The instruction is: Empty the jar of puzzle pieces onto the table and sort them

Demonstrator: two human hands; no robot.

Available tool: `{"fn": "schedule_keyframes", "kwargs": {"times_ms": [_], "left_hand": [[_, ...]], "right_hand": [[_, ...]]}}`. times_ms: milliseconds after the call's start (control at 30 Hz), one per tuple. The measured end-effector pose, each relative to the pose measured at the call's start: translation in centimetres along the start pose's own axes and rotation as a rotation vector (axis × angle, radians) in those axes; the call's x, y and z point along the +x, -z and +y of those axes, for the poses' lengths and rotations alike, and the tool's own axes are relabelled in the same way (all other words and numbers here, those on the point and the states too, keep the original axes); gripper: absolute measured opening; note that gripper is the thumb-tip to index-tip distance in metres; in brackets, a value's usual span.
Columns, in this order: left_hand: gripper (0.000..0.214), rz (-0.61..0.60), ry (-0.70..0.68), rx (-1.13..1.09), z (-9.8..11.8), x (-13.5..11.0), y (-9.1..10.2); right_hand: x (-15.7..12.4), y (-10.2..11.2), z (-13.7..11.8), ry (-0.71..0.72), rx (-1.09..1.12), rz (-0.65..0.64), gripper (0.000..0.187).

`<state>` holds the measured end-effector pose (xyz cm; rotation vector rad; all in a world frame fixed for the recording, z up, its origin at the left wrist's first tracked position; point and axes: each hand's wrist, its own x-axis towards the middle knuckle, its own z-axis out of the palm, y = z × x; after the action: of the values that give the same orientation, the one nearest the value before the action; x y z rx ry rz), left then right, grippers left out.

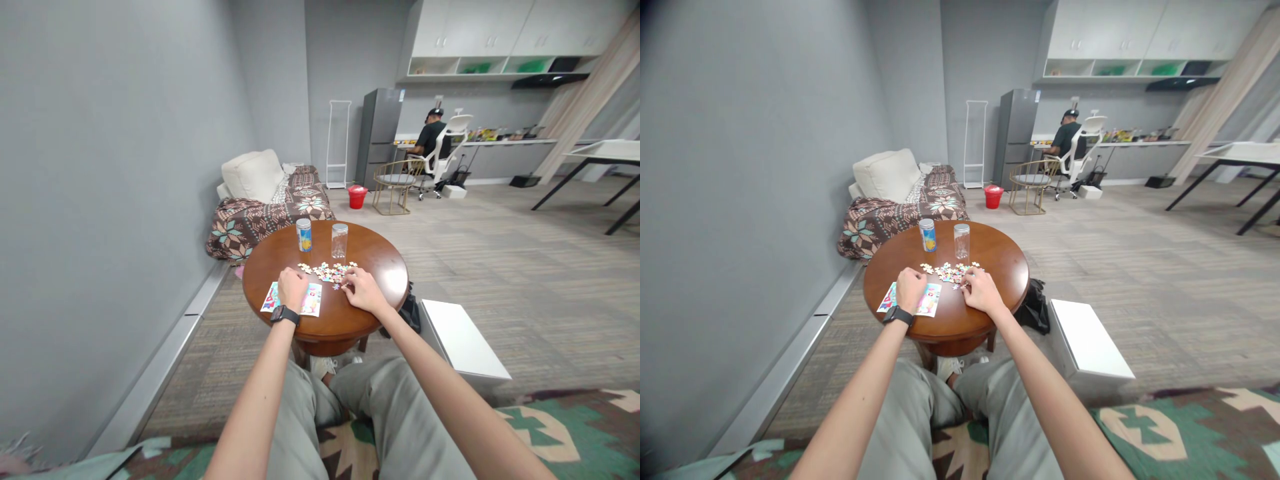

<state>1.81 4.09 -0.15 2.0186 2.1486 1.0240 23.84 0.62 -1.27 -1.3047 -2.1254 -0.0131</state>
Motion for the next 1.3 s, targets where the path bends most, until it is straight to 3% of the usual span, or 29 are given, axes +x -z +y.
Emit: {"fn": "schedule_keyframes", "kwargs": {"times_ms": [300, 533, 633, 867, 1067, 1300], "left_hand": [[0.033, -0.031, -0.091, 0.127, -0.1, -0.2, -0.1], [0.037, -0.168, -0.388, -0.01, -0.4, 0.2, -0.7], [0.032, -0.215, -0.383, -0.014, -0.3, 0.3, -0.5], [0.02, -0.188, -0.379, 0.026, 0.1, 0.2, 0.0], [0.022, -0.162, -0.413, 0.049, 0.1, 0.2, 0.0], [0.013, -0.176, -0.354, -0.021, 0.3, 0.2, 0.3]], "right_hand": [[-0.1, 0.0, 0.0, -0.056, -0.014, 0.004, 0.011], [0.0, -0.3, 0.3, -0.05, -0.014, 0.02, 0.008], [0.1, -0.5, 0.5, -0.044, -0.009, 0.021, 0.009], [0.3, 0.0, 0.0, 0.018, -0.012, 0.023, 0.018], [0.3, 0.1, -0.1, 0.117, 0.102, 0.008, 0.017], [0.3, -0.2, 0.1, 0.053, 0.074, 0.033, 0.013]]}}
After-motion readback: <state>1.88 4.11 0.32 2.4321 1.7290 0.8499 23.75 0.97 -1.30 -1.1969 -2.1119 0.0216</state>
